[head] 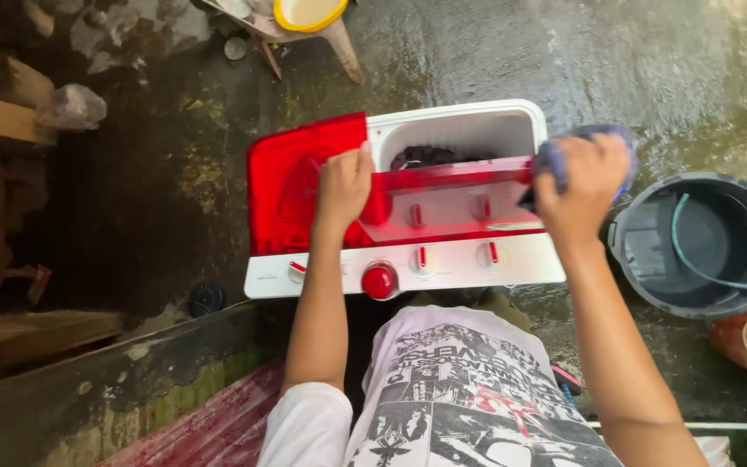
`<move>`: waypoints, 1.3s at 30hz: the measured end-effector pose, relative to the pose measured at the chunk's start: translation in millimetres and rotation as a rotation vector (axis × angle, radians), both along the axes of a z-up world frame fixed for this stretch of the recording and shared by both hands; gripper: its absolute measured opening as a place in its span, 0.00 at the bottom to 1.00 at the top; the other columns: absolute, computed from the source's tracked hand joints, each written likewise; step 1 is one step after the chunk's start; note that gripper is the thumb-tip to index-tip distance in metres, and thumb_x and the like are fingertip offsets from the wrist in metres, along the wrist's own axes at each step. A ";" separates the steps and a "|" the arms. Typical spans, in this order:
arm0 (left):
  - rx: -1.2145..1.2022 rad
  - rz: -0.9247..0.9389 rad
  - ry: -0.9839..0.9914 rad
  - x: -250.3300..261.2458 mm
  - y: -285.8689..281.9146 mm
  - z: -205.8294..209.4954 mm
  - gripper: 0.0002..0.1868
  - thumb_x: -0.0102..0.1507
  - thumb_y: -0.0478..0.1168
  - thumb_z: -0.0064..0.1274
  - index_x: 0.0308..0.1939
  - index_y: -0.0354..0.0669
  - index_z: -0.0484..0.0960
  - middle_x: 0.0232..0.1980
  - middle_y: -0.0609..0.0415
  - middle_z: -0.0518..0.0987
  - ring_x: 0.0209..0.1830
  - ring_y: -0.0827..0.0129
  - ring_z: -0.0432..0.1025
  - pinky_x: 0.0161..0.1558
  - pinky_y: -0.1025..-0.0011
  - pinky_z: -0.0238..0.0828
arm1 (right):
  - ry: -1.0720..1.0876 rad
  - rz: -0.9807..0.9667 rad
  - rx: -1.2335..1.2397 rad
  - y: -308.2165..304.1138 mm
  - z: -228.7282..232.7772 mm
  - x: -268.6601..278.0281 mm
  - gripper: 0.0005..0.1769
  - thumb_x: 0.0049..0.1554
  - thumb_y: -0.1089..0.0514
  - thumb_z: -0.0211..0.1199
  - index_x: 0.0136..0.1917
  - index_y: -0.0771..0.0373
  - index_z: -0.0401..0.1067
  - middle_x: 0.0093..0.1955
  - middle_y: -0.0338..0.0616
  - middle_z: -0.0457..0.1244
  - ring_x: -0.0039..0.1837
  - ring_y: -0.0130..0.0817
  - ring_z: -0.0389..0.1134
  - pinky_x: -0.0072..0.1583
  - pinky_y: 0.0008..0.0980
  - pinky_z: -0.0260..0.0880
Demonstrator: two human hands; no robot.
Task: Clean the exterior surfaces and buttons of a portable washing machine using a cloth.
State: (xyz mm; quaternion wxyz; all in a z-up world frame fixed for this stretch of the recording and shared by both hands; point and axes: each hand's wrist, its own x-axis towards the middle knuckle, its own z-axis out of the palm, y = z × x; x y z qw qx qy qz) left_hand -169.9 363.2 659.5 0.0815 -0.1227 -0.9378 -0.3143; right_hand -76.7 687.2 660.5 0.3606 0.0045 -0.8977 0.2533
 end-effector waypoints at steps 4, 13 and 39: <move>0.427 -0.005 -0.230 -9.3 -1.8 -25.6 0.29 0.75 0.53 0.33 0.29 0.38 0.78 0.30 0.50 0.77 0.34 0.61 0.74 0.42 0.67 0.68 | -0.045 0.216 0.132 -99.0 14.2 -26.8 0.16 0.55 0.57 0.65 0.56 0.65 0.73 0.54 0.50 0.66 0.61 0.51 0.63 0.68 0.53 0.58; 1.103 -0.001 -0.110 -20.4 11.7 -79.7 0.33 0.77 0.62 0.21 0.40 0.41 0.73 0.38 0.56 0.72 0.40 0.69 0.67 0.47 0.71 0.63 | -0.034 0.435 0.325 -168.5 22.5 -44.2 0.34 0.50 0.48 0.67 0.66 0.67 0.68 0.62 0.53 0.65 0.66 0.51 0.64 0.70 0.52 0.56; 1.150 -0.326 -0.194 -12.7 -0.2 -65.0 0.57 0.68 0.78 0.03 0.50 0.33 0.78 0.58 0.44 0.81 0.62 0.58 0.70 0.75 0.60 0.54 | -0.003 0.072 0.165 -108.2 -64.5 -32.8 0.29 0.63 0.62 0.59 0.77 0.60 0.65 0.75 0.52 0.58 0.80 0.59 0.52 0.81 0.61 0.38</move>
